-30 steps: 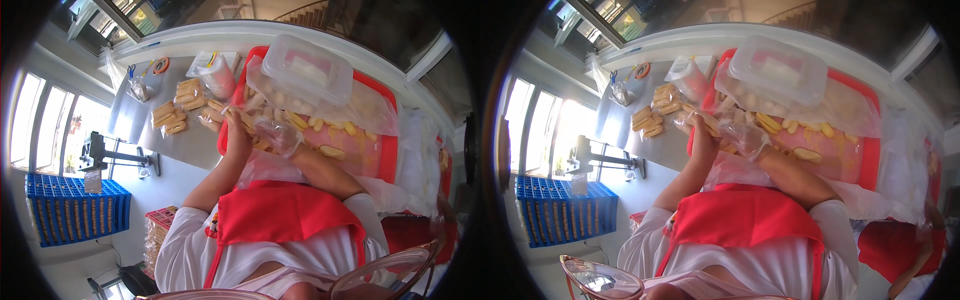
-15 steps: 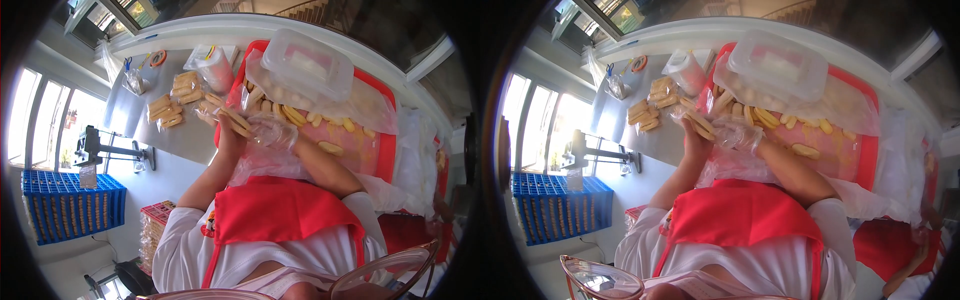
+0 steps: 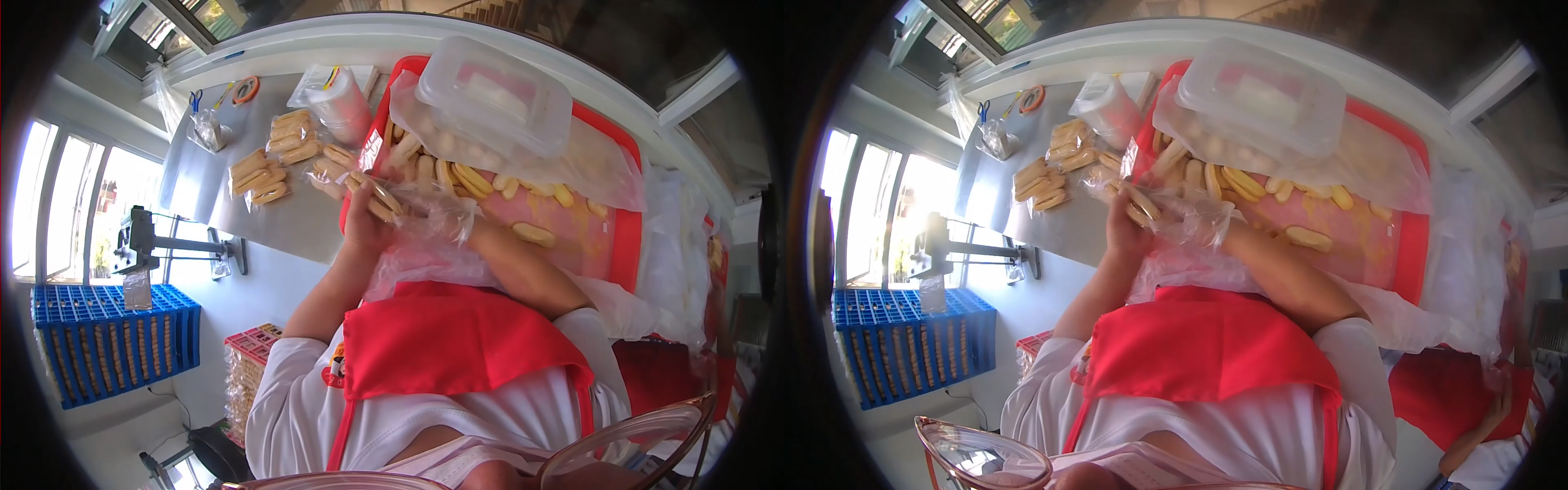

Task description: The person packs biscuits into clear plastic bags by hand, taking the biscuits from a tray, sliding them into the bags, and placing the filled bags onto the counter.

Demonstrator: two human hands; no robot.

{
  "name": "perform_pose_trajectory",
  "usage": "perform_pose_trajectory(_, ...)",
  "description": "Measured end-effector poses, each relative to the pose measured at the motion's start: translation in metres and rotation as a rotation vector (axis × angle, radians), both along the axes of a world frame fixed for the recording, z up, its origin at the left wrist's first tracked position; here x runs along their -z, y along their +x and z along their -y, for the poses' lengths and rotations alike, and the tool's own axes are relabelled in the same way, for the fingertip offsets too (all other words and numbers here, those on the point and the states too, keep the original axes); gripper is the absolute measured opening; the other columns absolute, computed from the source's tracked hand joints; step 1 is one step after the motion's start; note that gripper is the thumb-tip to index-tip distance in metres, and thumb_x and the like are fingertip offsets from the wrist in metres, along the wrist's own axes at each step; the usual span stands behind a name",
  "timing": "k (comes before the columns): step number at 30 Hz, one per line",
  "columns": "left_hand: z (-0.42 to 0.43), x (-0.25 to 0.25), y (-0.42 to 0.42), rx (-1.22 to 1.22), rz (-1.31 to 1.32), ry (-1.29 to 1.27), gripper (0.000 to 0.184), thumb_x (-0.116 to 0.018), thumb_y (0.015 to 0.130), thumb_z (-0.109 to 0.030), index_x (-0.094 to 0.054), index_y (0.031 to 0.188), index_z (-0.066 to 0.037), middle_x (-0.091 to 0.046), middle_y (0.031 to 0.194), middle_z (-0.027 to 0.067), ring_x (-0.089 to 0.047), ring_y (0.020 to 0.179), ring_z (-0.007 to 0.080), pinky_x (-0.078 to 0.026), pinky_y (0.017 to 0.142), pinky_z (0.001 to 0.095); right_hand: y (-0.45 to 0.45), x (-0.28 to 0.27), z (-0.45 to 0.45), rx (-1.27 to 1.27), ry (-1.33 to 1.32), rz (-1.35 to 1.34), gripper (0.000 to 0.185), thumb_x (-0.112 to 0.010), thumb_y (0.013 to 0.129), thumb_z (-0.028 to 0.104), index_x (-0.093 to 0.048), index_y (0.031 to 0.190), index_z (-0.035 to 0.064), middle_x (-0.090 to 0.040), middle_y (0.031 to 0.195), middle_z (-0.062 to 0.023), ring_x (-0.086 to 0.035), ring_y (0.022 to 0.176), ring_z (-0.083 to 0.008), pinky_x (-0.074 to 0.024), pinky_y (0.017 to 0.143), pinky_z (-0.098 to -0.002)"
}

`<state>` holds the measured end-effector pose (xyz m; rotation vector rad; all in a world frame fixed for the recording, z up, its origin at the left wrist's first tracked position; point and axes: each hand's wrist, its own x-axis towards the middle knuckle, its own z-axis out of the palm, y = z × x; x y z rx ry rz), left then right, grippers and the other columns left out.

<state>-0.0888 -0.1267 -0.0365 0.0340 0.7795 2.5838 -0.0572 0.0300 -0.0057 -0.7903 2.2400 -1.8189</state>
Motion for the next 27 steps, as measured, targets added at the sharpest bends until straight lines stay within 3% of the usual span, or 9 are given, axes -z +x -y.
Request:
perform_pose_trajectory(2, 0.001, 0.000, 0.002, 0.008, -0.056, 0.026, 0.051, -0.051, 0.083, -0.032, -0.036, 0.122, -0.003, -0.045, 0.121, 0.0148, -0.044, 0.112, 0.0279, -0.043, 0.087, 0.0427, -0.001, -0.019, 0.003, 0.028, 0.498, -0.363, 0.038, -0.054, 0.082, 0.018, -0.049, 0.118, 0.0117, -0.051, 0.115, -0.0094, -0.051, 0.102, -0.0232, -0.0432, 0.083, -0.0336)
perform_pose_trajectory(5, -0.006, -0.020, 0.009, -0.002, -0.156, 0.074, 0.050, -0.050, 0.084, -0.029, -0.033, 0.123, -0.003, -0.044, 0.121, 0.0146, -0.044, 0.111, 0.0281, -0.042, 0.088, 0.0429, 0.005, 0.004, 0.003, 0.150, 0.206, -0.198, 0.039, -0.051, 0.083, 0.019, -0.046, 0.121, 0.0139, -0.051, 0.113, -0.0102, -0.050, 0.101, -0.0267, -0.0431, 0.082, -0.0372)
perform_pose_trajectory(8, -0.010, -0.005, 0.007, -0.074, -0.111, 0.056, 0.057, -0.049, 0.084, -0.031, -0.026, 0.132, -0.010, -0.045, 0.118, 0.0142, -0.048, 0.105, 0.0305, -0.042, 0.087, 0.0442, 0.007, -0.003, 0.004, 0.184, 0.380, -0.208, 0.038, -0.051, 0.083, 0.020, -0.047, 0.121, 0.0150, -0.051, 0.114, -0.0092, -0.049, 0.102, -0.0260, -0.0425, 0.082, -0.0385)
perform_pose_trajectory(14, 0.000, -0.010, 0.004, -0.109, 0.025, -0.053, 0.051, -0.054, 0.079, -0.030, -0.039, 0.120, -0.003, -0.051, 0.108, 0.0158, -0.052, 0.099, 0.0300, -0.043, 0.087, 0.0425, 0.003, -0.011, 0.003, 0.243, 0.225, -0.684, 0.037, -0.055, 0.082, 0.015, -0.050, 0.118, 0.0130, -0.055, 0.102, -0.0091, -0.052, 0.097, -0.0246, -0.0433, 0.081, -0.0362)
perform_pose_trajectory(17, 0.011, -0.007, -0.004, -0.066, 0.161, 0.209, 0.052, -0.055, 0.076, -0.034, -0.042, 0.118, -0.005, -0.052, 0.107, 0.0156, -0.053, 0.096, 0.0306, -0.043, 0.087, 0.0441, 0.007, -0.036, -0.027, 0.393, 0.095, -0.419, 0.025, -0.055, 0.082, 0.012, -0.057, 0.107, 0.0090, -0.055, 0.094, -0.0072, -0.055, 0.089, -0.0217, -0.0436, 0.078, -0.0329)
perform_pose_trajectory(20, 0.011, -0.016, -0.002, -0.112, 0.151, 0.179, 0.056, -0.056, 0.073, -0.036, -0.044, 0.119, -0.006, -0.053, 0.110, 0.0132, -0.052, 0.100, 0.0298, -0.042, 0.089, 0.0445, -0.003, -0.046, -0.038, 0.624, -0.450, -0.059, 0.007, -0.058, 0.079, 0.008, -0.057, 0.085, 0.0066, -0.058, 0.083, -0.0060, -0.056, 0.073, -0.0217, -0.0455, 0.065, -0.0313)
perform_pose_trajectory(23, 0.012, -0.015, 0.001, -0.117, 0.163, 0.163, 0.058, -0.052, 0.074, -0.041, -0.043, 0.121, -0.008, -0.052, 0.111, 0.0109, -0.052, 0.102, 0.0286, -0.045, 0.085, 0.0418, -0.016, -0.013, -0.052, 0.302, 0.405, -0.167, 0.012, -0.054, 0.079, 0.006, -0.056, 0.090, 0.0088, -0.058, 0.082, -0.0049, -0.056, 0.072, -0.0193, -0.0455, 0.065, -0.0300)
perform_pose_trajectory(24, 0.013, -0.016, 0.003, -0.110, 0.150, 0.147, 0.057, -0.050, 0.076, -0.044, -0.043, 0.121, -0.010, -0.052, 0.110, 0.0102, -0.053, 0.100, 0.0274, -0.048, 0.079, 0.0394, -0.022, 0.006, -0.056, 0.057, 0.512, 0.232, 0.018, -0.052, 0.081, 0.013, -0.053, 0.099, 0.0120, -0.059, 0.084, -0.0060, -0.057, 0.077, -0.0219, -0.0461, 0.068, -0.0318)
perform_pose_trajectory(27, 0.016, -0.006, 0.002, -0.088, 0.116, 0.116, 0.059, -0.048, 0.077, -0.048, -0.041, 0.124, -0.014, -0.051, 0.112, 0.0059, -0.052, 0.102, 0.0241, -0.047, 0.081, 0.0379, -0.015, -0.018, -0.025, -0.124, 0.902, 0.139, 0.025, -0.045, 0.084, 0.022, -0.047, 0.107, 0.0141, -0.060, 0.089, -0.0083, -0.057, 0.084, -0.0246, -0.0461, 0.071, -0.0330)
